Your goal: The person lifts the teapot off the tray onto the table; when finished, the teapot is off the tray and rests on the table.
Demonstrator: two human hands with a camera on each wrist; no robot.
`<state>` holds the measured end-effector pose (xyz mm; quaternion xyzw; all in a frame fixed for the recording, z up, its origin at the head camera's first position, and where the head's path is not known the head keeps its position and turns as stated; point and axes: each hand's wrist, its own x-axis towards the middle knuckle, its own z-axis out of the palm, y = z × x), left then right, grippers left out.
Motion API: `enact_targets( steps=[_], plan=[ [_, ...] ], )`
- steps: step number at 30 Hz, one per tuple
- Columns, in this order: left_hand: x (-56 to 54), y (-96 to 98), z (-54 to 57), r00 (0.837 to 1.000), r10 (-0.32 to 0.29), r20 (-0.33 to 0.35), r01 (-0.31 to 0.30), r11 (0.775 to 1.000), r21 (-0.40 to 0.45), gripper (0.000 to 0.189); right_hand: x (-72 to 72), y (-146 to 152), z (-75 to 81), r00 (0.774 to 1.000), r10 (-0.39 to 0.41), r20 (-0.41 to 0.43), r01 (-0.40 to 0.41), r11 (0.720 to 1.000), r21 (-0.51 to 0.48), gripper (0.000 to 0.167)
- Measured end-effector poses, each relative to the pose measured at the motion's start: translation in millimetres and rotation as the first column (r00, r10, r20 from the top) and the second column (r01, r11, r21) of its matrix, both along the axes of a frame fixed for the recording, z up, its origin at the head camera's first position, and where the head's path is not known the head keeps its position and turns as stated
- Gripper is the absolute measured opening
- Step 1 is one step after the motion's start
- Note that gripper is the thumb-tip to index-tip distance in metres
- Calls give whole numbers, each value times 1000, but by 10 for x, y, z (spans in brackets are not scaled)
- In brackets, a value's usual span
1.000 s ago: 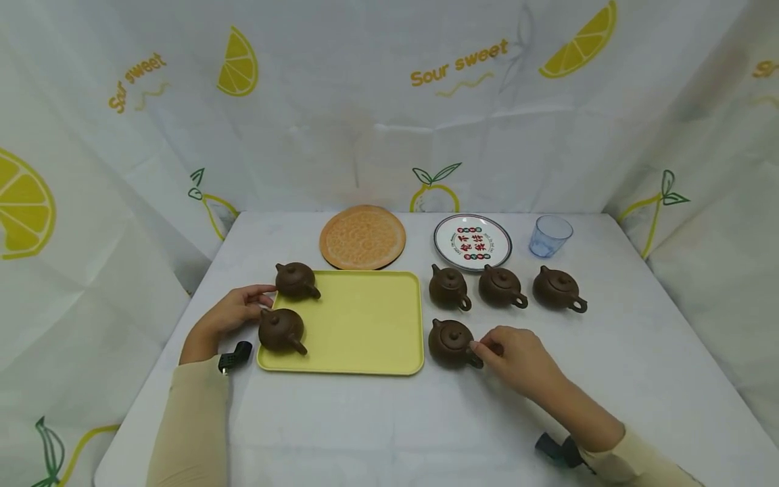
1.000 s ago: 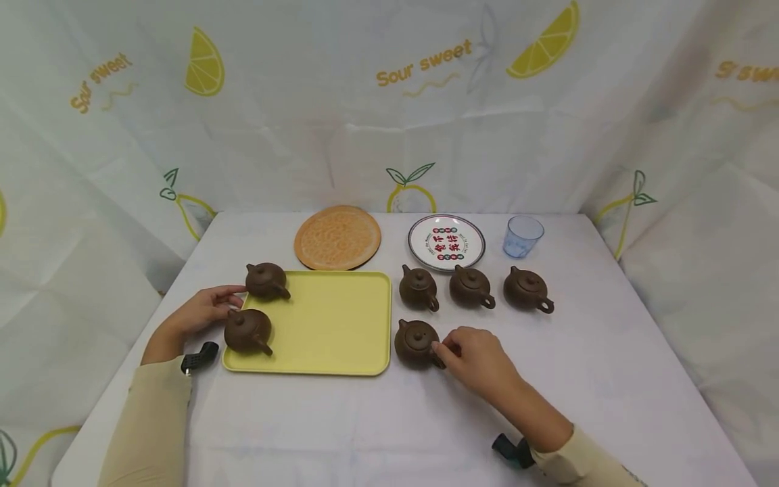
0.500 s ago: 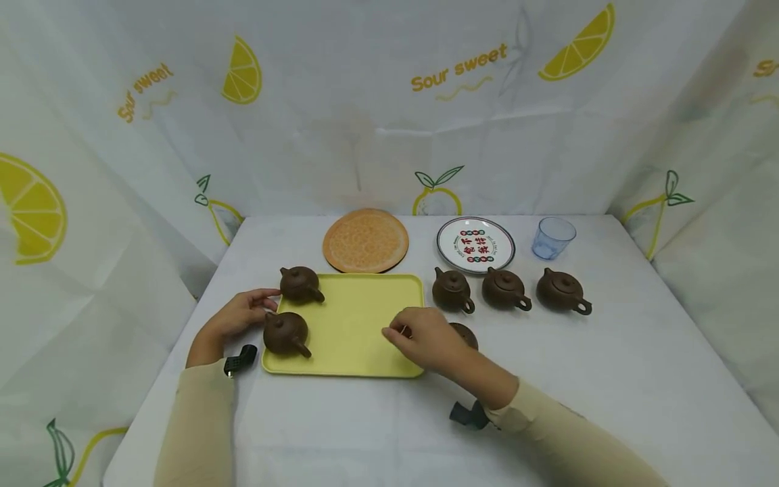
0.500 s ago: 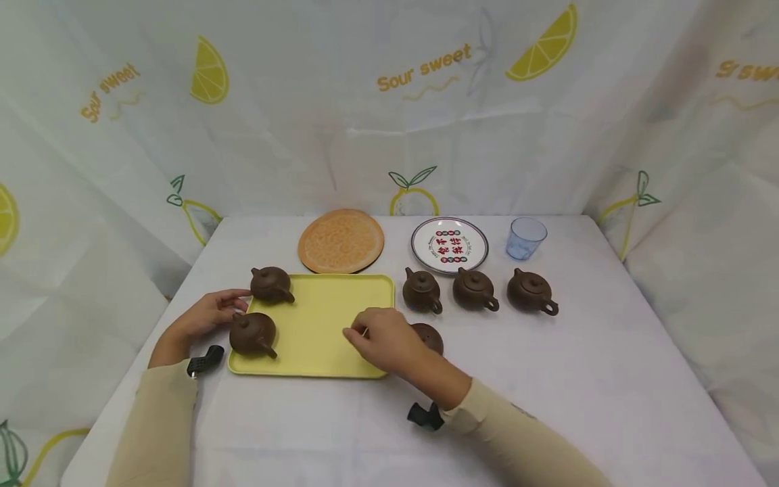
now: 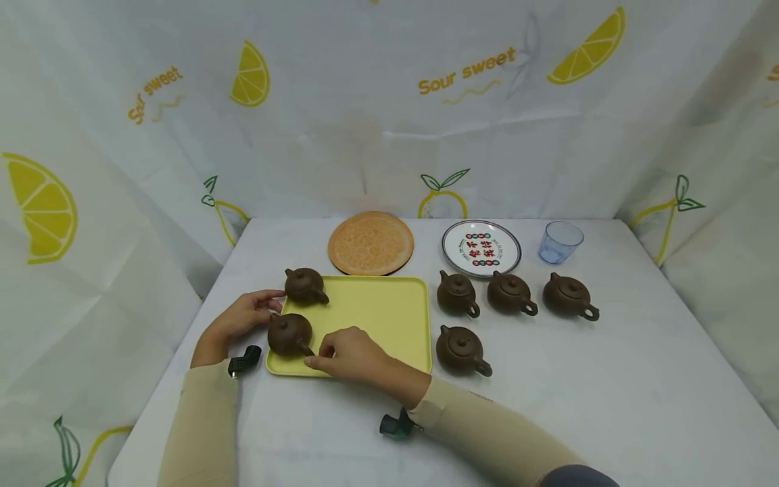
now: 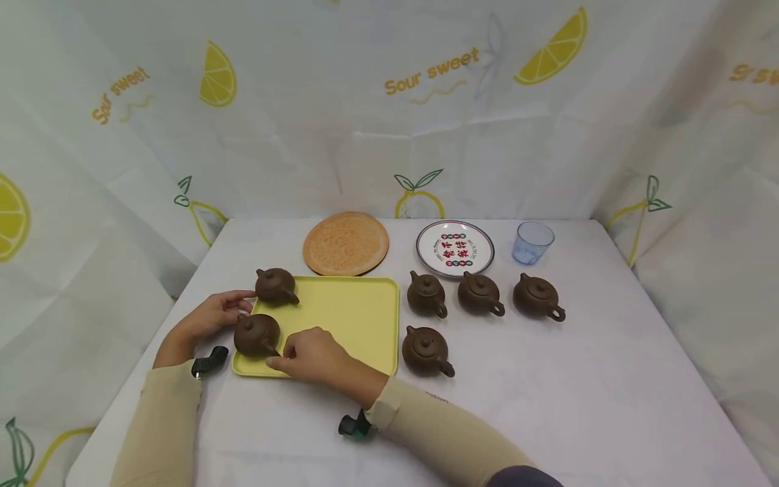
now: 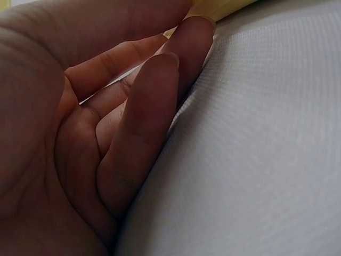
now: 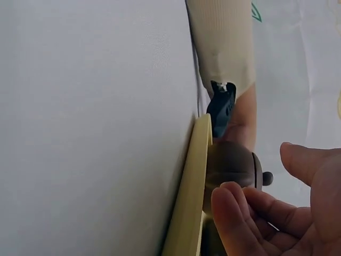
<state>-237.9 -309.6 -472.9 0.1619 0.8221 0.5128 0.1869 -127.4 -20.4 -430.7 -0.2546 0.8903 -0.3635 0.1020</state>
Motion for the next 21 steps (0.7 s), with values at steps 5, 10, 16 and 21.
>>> enact_targets(
  steps=[5,10,16,21],
  plan=[
    [-2,-2,-4,1000,-8,-15,8,1000,-14,57,-56,-177,-48,1000,-13,-23,14,997,71,27],
    [11,-20,-13,1000,-12,-22,12,1000,-6,57,-77,-280,-125,996,9,-94,3,992,129,21],
    [-8,-7,-27,1000,-22,-1,22,1000,11,58,-59,-272,-160,985,-4,-173,24,993,115,12],
    [-27,0,-25,1000,-2,2,2,1000,-19,59,-58,-158,-149,981,-52,-185,68,994,83,12]
  ],
)
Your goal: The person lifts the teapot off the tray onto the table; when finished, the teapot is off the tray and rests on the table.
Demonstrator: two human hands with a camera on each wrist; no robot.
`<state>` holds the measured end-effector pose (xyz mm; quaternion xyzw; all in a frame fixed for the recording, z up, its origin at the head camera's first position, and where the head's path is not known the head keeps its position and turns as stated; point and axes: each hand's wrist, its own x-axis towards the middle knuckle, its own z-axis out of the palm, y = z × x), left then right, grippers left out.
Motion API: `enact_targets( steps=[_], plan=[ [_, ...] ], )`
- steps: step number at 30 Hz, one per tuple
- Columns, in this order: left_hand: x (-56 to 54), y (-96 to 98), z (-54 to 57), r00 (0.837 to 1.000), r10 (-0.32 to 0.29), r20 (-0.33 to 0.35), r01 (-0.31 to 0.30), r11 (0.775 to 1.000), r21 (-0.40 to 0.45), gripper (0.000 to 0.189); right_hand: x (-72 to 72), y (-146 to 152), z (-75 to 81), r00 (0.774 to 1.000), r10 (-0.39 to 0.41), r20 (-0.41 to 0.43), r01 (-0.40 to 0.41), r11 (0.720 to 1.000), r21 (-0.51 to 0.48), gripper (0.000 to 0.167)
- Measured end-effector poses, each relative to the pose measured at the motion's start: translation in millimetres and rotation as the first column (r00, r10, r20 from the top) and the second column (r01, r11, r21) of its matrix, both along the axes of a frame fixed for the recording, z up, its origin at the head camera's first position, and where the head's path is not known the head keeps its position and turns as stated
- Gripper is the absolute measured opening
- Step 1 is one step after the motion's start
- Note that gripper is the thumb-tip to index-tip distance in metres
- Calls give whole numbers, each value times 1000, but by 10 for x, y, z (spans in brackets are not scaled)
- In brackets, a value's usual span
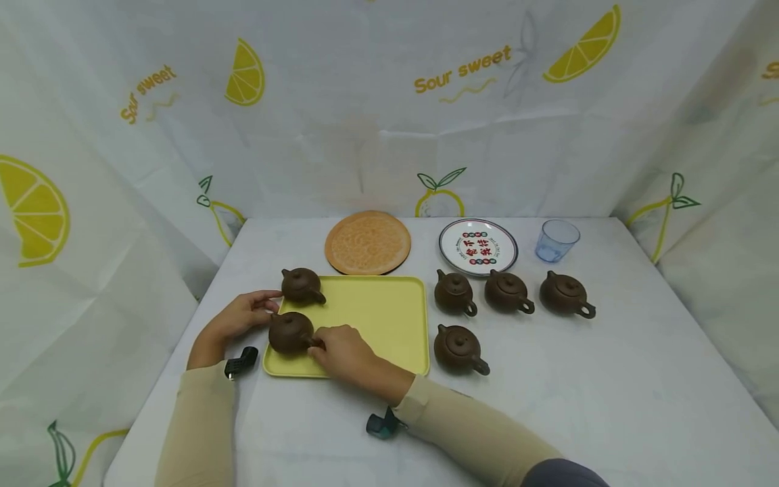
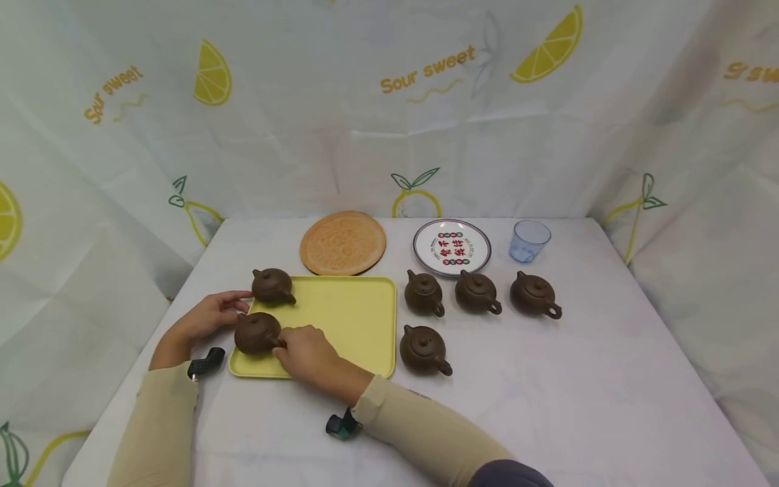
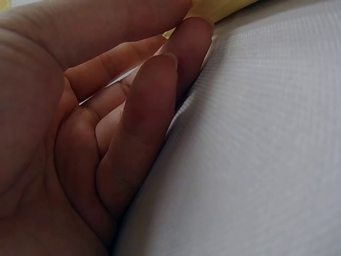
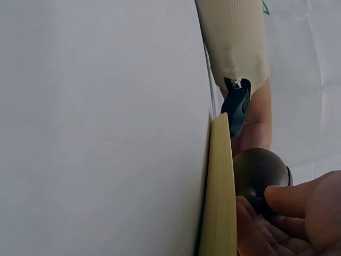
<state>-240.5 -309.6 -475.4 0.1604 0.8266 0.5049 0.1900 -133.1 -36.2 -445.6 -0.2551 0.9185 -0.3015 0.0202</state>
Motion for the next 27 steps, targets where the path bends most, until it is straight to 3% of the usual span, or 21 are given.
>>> enact_targets(
  steps=[10,27],
  plan=[
    [-17,-3,6,1000,2,23,-3,1000,14,59,20,409,45,998,-65,-3,65,996,-60,12],
    [12,23,35,998,36,49,-37,999,11,60,95,1289,414,966,-227,-124,215,971,-103,7]
  ],
)
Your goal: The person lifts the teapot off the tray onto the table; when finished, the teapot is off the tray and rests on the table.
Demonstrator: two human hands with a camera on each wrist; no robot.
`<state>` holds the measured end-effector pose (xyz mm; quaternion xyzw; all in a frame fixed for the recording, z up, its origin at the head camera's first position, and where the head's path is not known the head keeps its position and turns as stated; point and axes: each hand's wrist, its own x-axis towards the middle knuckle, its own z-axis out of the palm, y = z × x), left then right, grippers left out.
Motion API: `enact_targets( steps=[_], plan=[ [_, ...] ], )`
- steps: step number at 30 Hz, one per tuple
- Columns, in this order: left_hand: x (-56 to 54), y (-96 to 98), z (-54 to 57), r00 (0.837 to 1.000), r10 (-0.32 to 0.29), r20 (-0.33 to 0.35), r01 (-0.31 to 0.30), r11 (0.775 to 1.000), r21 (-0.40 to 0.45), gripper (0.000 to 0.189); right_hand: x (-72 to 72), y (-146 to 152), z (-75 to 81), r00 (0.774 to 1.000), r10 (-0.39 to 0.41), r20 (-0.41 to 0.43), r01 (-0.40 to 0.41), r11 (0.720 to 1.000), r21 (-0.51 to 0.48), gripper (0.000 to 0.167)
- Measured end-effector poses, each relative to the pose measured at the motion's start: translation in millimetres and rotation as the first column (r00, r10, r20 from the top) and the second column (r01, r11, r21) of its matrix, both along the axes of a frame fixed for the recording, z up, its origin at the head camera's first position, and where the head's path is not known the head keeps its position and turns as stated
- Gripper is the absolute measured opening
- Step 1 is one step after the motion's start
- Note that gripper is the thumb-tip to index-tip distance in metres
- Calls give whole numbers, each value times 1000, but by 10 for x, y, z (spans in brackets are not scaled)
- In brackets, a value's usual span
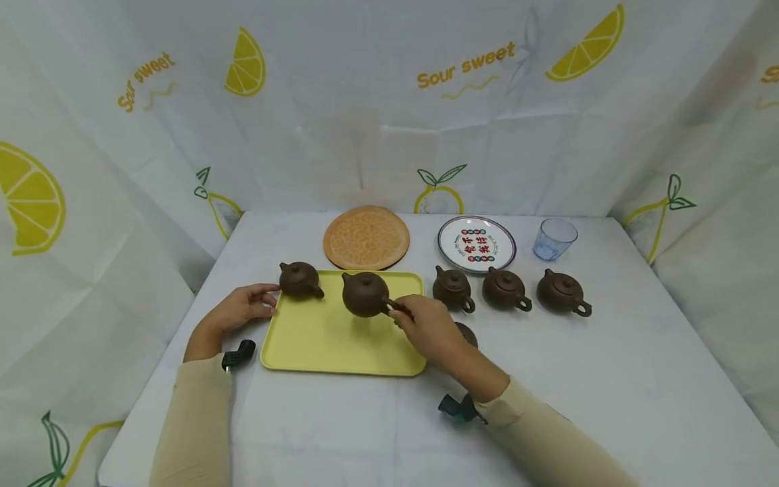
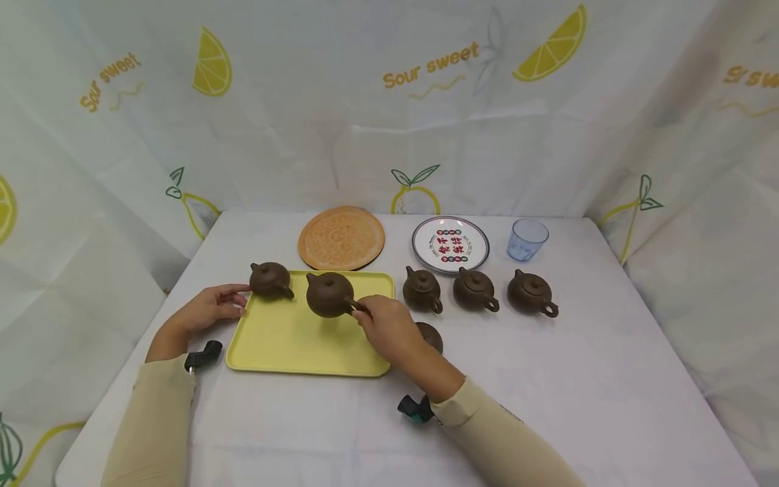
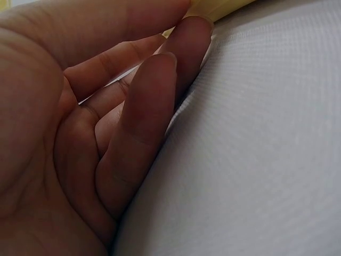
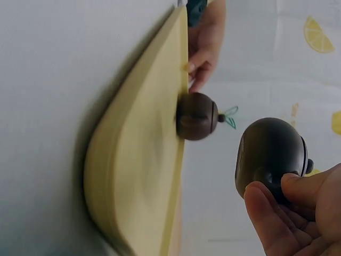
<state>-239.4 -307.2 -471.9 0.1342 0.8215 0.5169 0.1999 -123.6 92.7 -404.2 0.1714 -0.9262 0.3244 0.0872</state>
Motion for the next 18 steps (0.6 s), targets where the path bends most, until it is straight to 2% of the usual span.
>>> enact_targets(
  steps=[5,11,18],
  plan=[
    [-17,2,21,1000,2,9,-2,1000,9,62,53,254,88,998,-7,-62,8,1000,20,8],
    [-6,-1,37,1000,-3,11,3,1000,-7,64,141,526,128,997,-30,-76,36,997,70,14],
    [-7,5,-8,1000,22,19,-22,1000,-19,63,290,805,129,992,-59,-107,65,996,53,13]
  ],
)
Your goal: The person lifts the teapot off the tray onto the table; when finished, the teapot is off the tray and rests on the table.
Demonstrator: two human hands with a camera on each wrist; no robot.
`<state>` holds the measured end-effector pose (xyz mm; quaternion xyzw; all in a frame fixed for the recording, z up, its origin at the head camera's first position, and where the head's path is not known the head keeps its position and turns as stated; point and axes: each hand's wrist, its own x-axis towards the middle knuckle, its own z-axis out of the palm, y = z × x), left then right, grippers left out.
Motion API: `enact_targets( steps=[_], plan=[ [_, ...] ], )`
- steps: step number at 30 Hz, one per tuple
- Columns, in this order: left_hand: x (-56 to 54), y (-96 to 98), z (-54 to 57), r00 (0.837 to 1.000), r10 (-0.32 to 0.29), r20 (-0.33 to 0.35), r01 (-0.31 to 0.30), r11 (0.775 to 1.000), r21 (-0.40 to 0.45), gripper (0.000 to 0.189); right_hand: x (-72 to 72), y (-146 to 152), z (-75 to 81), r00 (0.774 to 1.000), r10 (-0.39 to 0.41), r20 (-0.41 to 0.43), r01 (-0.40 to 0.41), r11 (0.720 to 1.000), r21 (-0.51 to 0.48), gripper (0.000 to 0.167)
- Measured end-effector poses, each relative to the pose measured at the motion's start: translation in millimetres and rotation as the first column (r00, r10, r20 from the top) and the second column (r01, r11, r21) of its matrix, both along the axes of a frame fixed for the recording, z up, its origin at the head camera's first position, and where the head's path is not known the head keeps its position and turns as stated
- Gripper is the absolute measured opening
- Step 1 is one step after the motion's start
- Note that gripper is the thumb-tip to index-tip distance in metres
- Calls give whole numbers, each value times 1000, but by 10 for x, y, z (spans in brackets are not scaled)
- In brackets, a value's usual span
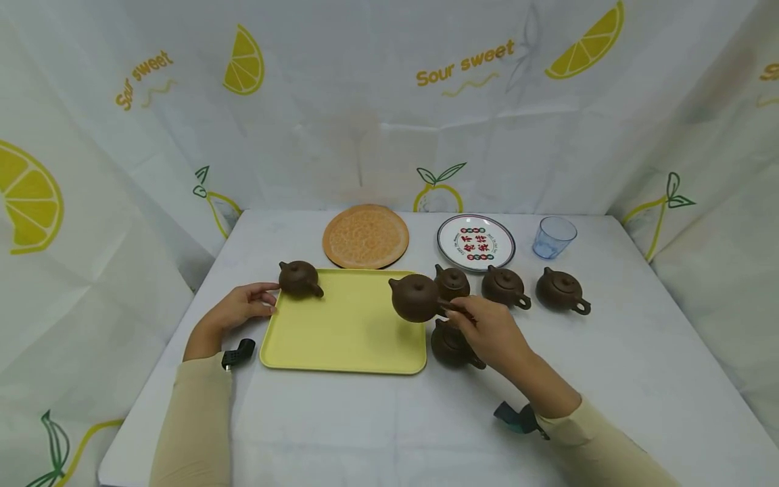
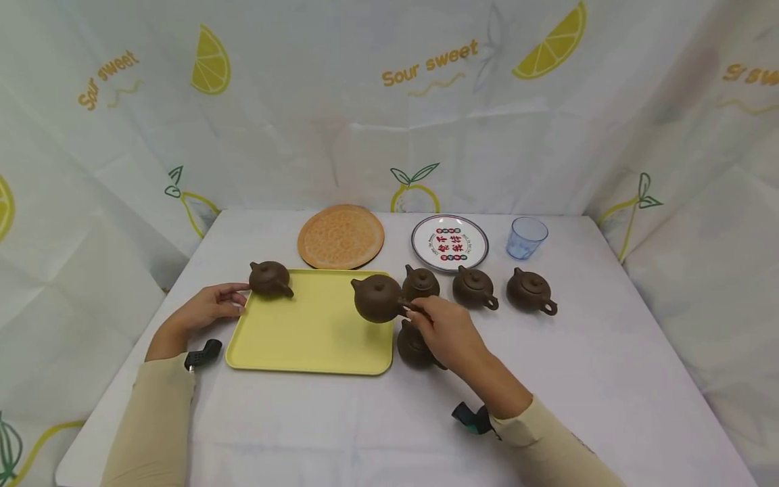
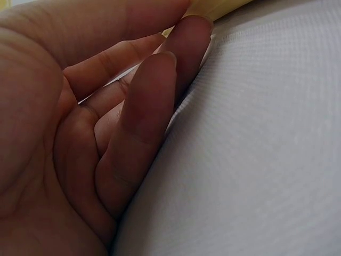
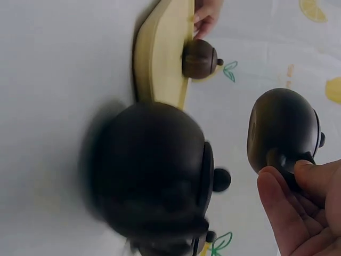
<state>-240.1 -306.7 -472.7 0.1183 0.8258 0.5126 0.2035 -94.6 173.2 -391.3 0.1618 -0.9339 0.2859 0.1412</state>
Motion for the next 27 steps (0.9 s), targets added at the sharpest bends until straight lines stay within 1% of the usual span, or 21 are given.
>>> enact_targets(
  steps=[6,11,16,19,23,27],
  plan=[
    [0,2,-26,1000,-2,-1,2,1000,15,63,108,280,-53,998,-62,-9,62,998,-6,14],
    [-8,-2,-19,1000,-5,-6,5,1000,17,63,194,515,-76,990,-134,41,134,991,-16,15],
    [-7,1,-8,1000,-8,-6,8,1000,21,64,281,746,-111,979,-193,61,194,981,-10,16],
    [-3,6,-2,1000,-8,-10,8,1000,25,64,323,875,-157,972,-220,77,219,975,23,16],
    [-2,-1,-6,1000,-13,-20,13,1000,19,63,381,1009,-223,959,-253,131,246,967,66,15],
    [6,0,-1,1000,-18,-25,18,1000,16,63,442,1103,-280,952,-261,162,251,965,81,14]
  ],
)
